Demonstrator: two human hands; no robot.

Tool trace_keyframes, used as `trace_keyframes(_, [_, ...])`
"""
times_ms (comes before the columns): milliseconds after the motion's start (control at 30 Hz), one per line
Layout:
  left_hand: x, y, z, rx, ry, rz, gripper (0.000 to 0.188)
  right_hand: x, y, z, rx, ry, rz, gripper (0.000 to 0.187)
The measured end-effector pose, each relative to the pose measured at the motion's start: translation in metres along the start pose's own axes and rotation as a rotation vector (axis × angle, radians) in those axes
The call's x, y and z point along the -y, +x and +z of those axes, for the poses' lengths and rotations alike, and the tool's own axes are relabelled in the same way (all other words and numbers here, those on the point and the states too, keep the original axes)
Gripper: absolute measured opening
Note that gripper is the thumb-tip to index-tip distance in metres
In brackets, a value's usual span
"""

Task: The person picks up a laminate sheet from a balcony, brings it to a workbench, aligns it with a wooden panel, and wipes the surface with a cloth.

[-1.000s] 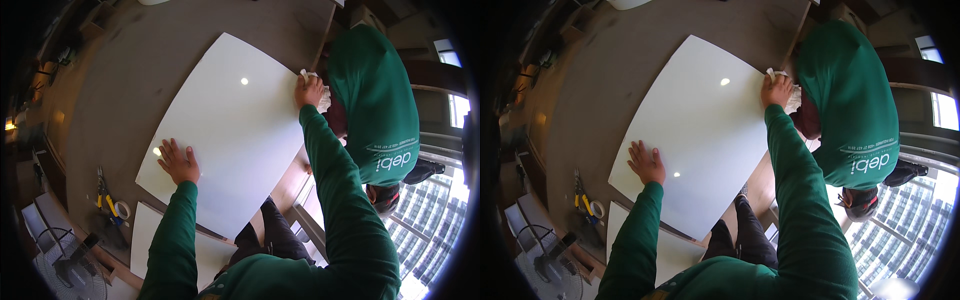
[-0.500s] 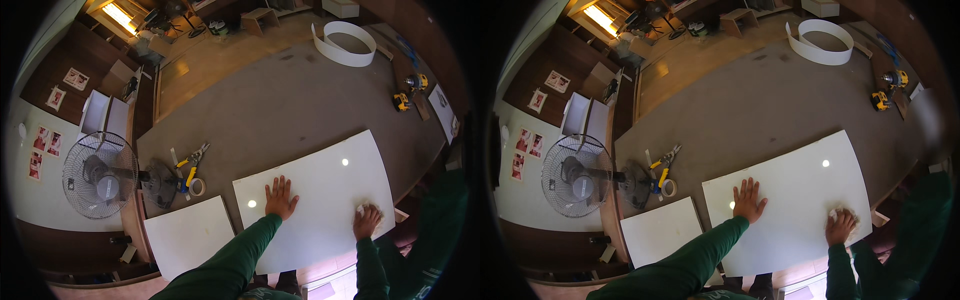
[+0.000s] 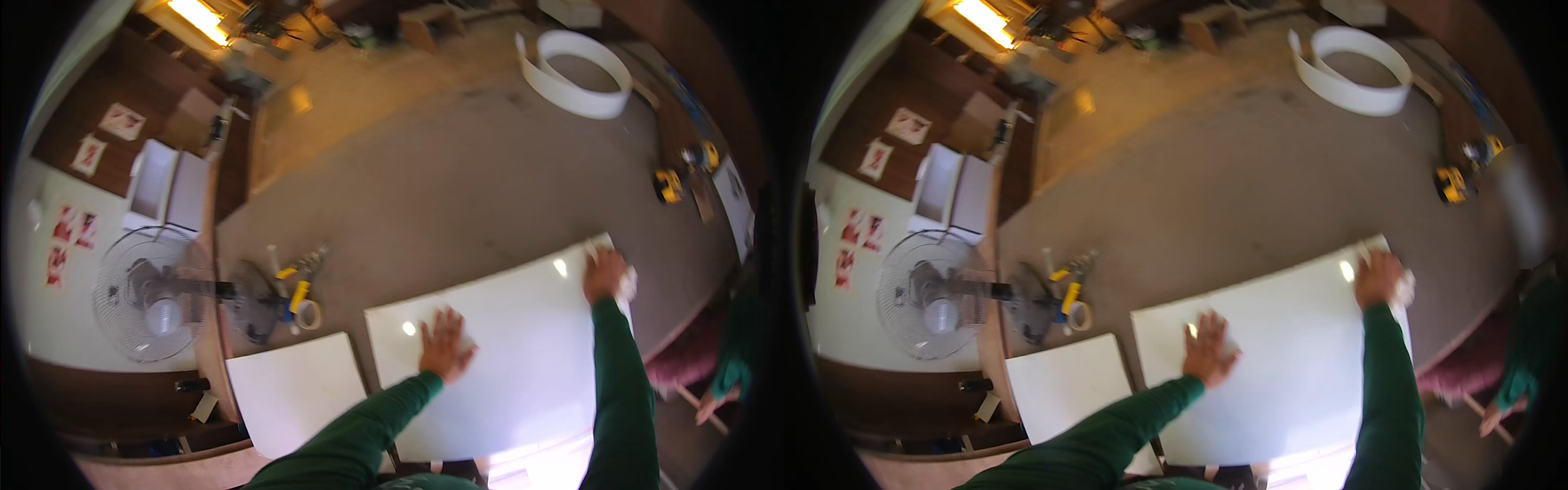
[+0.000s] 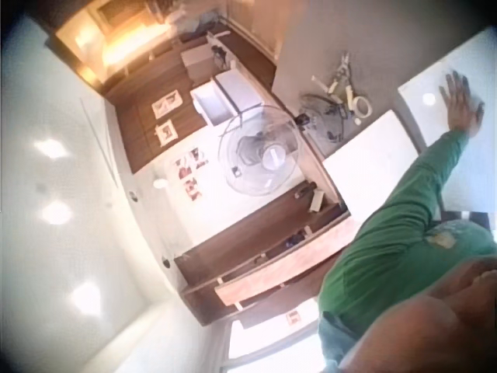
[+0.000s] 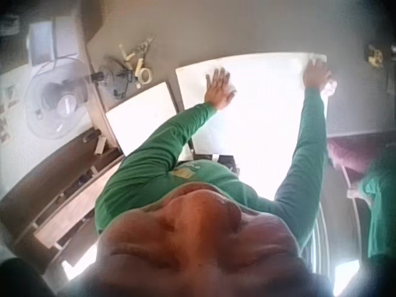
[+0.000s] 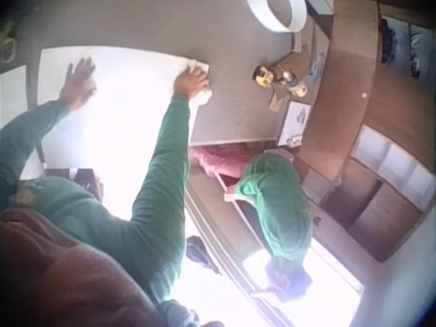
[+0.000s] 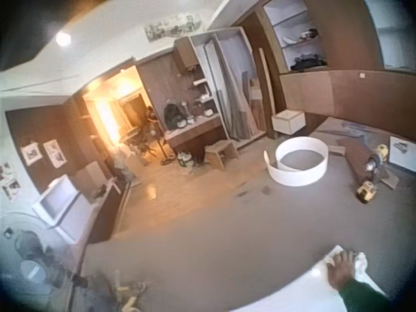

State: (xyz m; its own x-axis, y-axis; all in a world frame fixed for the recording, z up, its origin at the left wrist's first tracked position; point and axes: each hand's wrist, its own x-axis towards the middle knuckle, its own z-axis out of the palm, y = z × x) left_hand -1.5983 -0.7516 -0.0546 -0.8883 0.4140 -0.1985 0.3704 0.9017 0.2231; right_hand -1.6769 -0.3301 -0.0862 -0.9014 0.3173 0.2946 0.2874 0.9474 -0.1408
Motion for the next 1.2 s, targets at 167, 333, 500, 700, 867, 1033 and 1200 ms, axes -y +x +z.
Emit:
trace_keyframes(167, [0.029,-0.019,0.004,-0.105,0.016,-0.055,0.081,0.063,0.052,0.035,0.1,-0.037,0.037,0.035])
trace_keyframes(333, [0.0,-0.007,0.008,-0.149,0.077,-0.005,0.077,0.032,0.08,0.007,0.001,-0.008,0.173,0.036])
trace_keyframes(500, [-0.006,-0.005,0.012,-0.144,0.044,0.026,0.073,0.042,0.038,-0.003,-0.061,-0.15,0.107,0.038])
trace_keyframes(700, [0.019,-0.01,0.016,-0.17,0.047,-0.017,0.07,0.172,-0.206,-0.054,0.028,0.161,-0.176,0.037])
trace_keyframes(867, [0.015,-0.01,0.019,-0.18,0.081,-0.005,0.07,0.117,-0.358,-0.126,0.232,0.267,-0.071,0.042])
trace_keyframes(1033, [0.01,-0.01,0.019,-0.146,0.097,-0.006,0.074,0.017,-0.245,-0.107,0.144,0.023,0.159,0.036])
trace_keyframes(1200, [0.011,-0.013,0.018,-0.15,0.082,-0.022,0.077,-0.026,-0.133,-0.07,0.08,-0.074,0.237,0.036])
